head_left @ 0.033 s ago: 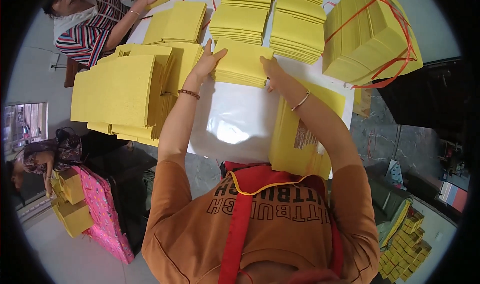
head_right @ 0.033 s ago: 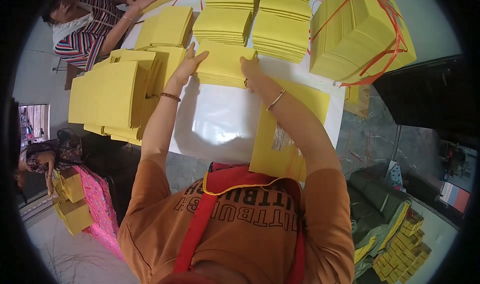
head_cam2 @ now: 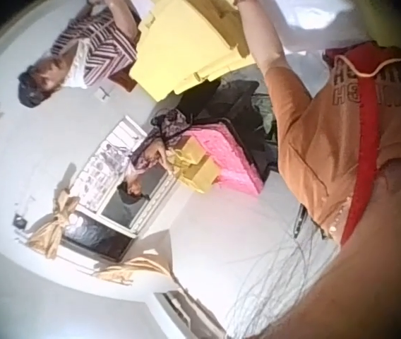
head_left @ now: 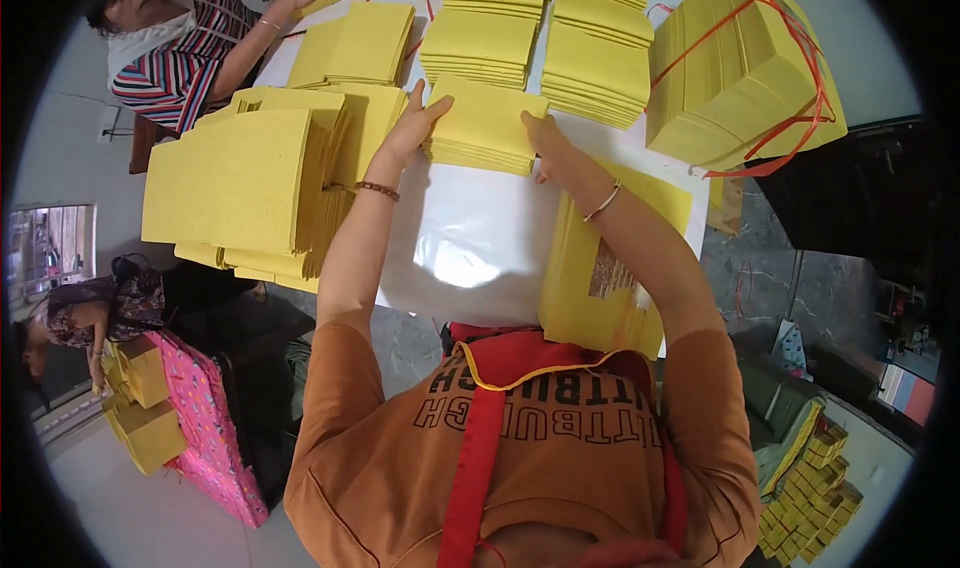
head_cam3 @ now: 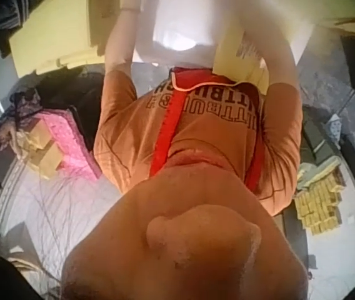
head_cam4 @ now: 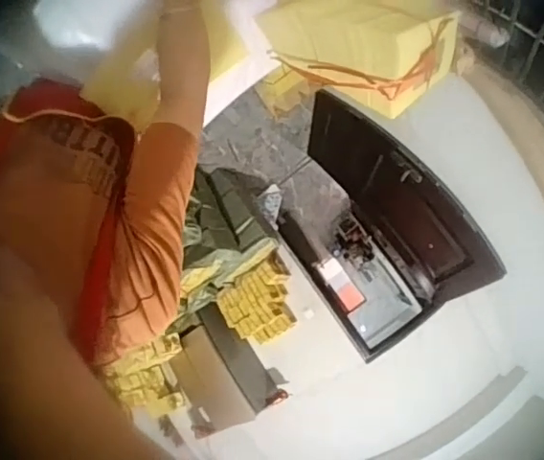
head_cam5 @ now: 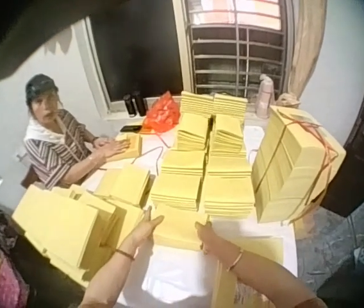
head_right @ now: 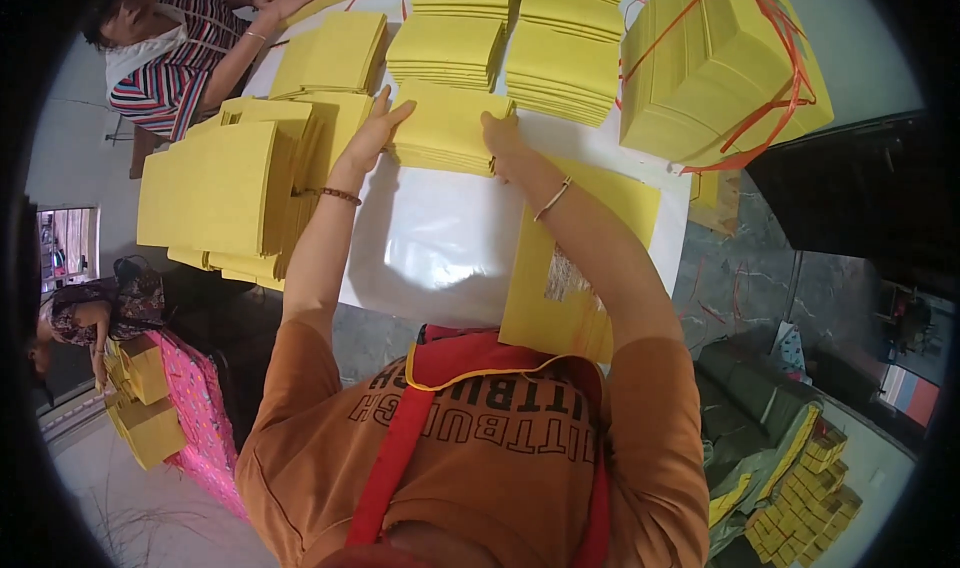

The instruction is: Folding and organizing yellow paper envelopes with silver foil inserts.

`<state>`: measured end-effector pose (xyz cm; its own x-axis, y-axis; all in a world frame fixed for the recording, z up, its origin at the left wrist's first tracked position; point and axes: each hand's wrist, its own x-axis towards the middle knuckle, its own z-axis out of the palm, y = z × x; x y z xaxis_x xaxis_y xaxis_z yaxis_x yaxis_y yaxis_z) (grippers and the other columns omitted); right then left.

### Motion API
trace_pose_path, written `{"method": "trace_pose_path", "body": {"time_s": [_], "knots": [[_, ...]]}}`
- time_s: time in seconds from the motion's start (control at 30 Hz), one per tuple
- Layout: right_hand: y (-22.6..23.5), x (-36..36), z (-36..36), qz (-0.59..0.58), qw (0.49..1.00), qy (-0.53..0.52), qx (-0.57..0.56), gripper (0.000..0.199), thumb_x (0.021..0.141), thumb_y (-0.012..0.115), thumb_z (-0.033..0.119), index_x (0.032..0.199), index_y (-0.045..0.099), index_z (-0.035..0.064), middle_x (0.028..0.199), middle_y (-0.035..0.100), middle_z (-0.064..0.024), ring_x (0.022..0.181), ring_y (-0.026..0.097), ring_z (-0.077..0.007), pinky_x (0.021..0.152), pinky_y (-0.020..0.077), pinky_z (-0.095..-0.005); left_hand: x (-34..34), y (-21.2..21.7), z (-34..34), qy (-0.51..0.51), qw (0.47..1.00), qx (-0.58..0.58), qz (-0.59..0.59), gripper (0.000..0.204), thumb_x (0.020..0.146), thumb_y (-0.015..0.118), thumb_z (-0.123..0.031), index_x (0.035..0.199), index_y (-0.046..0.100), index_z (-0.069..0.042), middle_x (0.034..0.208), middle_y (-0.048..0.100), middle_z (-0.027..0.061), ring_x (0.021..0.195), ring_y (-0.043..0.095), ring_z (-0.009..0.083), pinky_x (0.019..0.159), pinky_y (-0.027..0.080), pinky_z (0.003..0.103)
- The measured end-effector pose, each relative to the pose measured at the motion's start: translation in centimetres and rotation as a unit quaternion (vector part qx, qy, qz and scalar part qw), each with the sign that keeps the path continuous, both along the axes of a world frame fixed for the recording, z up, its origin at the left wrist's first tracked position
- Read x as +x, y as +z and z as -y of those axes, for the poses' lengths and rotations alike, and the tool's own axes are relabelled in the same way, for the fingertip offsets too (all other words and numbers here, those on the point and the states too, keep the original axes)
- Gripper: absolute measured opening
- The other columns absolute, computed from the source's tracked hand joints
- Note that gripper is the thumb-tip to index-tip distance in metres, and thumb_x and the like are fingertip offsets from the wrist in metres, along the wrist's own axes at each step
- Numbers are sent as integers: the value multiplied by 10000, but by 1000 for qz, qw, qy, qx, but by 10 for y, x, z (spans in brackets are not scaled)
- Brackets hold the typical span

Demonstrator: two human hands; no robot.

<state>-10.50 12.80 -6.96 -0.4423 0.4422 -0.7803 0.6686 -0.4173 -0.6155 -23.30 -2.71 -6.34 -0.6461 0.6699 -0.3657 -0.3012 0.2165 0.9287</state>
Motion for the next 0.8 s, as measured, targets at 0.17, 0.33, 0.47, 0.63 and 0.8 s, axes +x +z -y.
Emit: {"method": "trace_pose_path", "body": {"time_s": [0.17, 0.33, 0.47, 0.63, 0.8], "knots": [[-46, -8, -20, -195, 970, -82, -120, 649, 851, 574, 266, 1370, 244, 60, 1258, 455, -166, 1078, 505, -310, 790, 448, -526, 12, -11, 5, 64, 996, 33, 51, 748, 901, 563, -283, 1439, 133, 8, 1386, 401, 158, 1272, 386, 231, 1030, 311, 313], [-71, -15, -24, -223, 970, -21, -90, 498, 848, 590, 213, 1274, 403, 35, 1178, 520, -153, 992, 556, -281, 730, 478, -483, 17, -54, 14, 113, 989, 81, 44, 597, 913, 549, -259, 1381, 308, 23, 1327, 458, 136, 1216, 428, 214, 1000, 336, 309], [-80, -18, -17, -174, 981, -79, -34, 464, 837, 591, 193, 1235, 445, 7, 1152, 539, -160, 1019, 547, -257, 771, 475, -429, 22, -43, 8, 143, 986, 84, 35, 525, 891, 588, -194, 1316, 389, 41, 1222, 531, 117, 1121, 495, 191, 950, 385, 298], [-67, -19, -9, -199, 979, -36, 28, 665, 798, 615, 188, 1327, 264, -11, 1247, 458, -208, 1137, 476, -282, 882, 437, -407, 18, -59, 10, 193, 975, 109, 9, 460, 852, 643, -134, 1246, 464, 25, 1157, 564, 95, 1056, 539, 176, 886, 440, 285], [-19, -13, 1, -128, 981, -57, 135, 811, 769, 646, 204, 1366, 159, -48, 1329, 371, -252, 1197, 430, -324, 901, 437, -428, 11, -50, 12, 180, 979, 91, 15, 497, 836, 660, -156, 1256, 457, 17, 1144, 567, 91, 1035, 549, 174, 866, 446, 283]]}}
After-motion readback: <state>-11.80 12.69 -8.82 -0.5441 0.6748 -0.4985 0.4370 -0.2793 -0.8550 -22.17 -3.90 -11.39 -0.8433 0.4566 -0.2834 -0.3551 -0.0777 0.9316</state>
